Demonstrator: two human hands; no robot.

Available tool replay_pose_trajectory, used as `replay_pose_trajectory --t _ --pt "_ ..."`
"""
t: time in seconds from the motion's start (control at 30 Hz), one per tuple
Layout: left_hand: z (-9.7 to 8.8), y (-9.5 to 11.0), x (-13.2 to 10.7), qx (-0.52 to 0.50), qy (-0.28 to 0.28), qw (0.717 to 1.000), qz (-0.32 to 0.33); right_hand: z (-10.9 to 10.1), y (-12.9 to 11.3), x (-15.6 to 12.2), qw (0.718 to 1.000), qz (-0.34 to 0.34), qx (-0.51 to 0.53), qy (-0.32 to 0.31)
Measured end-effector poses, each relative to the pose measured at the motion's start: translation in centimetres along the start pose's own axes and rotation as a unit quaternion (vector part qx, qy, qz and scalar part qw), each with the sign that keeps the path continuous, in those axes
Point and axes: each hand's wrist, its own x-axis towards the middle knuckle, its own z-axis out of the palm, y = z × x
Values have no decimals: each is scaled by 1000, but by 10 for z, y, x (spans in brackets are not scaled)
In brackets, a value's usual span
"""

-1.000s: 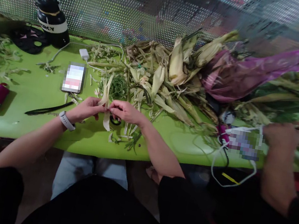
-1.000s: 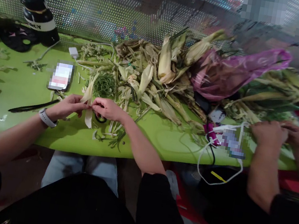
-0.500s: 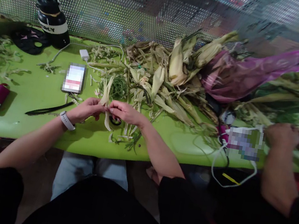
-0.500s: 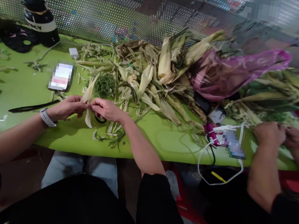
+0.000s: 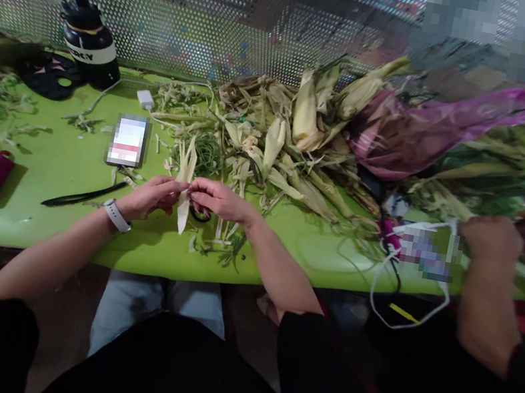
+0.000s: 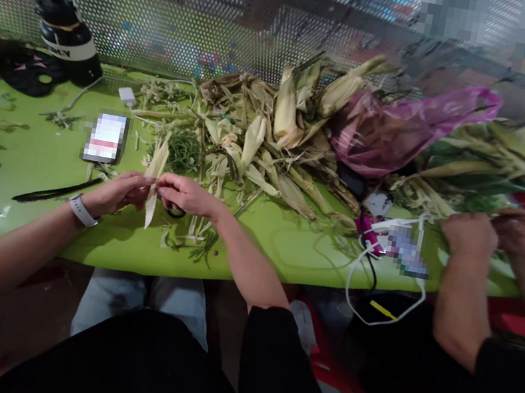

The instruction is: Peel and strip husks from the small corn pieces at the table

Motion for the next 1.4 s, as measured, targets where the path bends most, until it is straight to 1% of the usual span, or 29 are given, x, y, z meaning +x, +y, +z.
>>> replay_pose_trajectory --t 0.07,0.17,0.2,0.27,0.37,0.53,0.67,0.9,1.07,1.4 --pt "0 1 1 -39 23 999 3 0 0 0 1000 -1 5 0" --pt "-3 4 3 -129 66 989 44 1 -1 0 1000 -7 11 25" --pt "-3 5 3 -151 68 985 50 1 -1 1 999 -13 16 37" --pt "-4 5 3 -169 55 983 36 1 -1 1 997 -27 28 61" --pt "-2 3 3 -151 37 988 17 1 -1 2 997 -30 26 63" --pt "2 -1 4 -97 46 994 33 1 0 0 998 -11 -30 49" --pt "0 -2 2 -45 23 998 29 1 -1 -1 998 -7 -31 49" --pt "-3 -3 -1 72 -2 995 75 0 -3 -2 999 1 -24 35" --pt "-7 -6 2 86 -18 993 83 1 2 0 999 3 -27 23" --pt "-7 -7 3 71 -21 993 87 2 1 -1 1000 -6 -18 20"
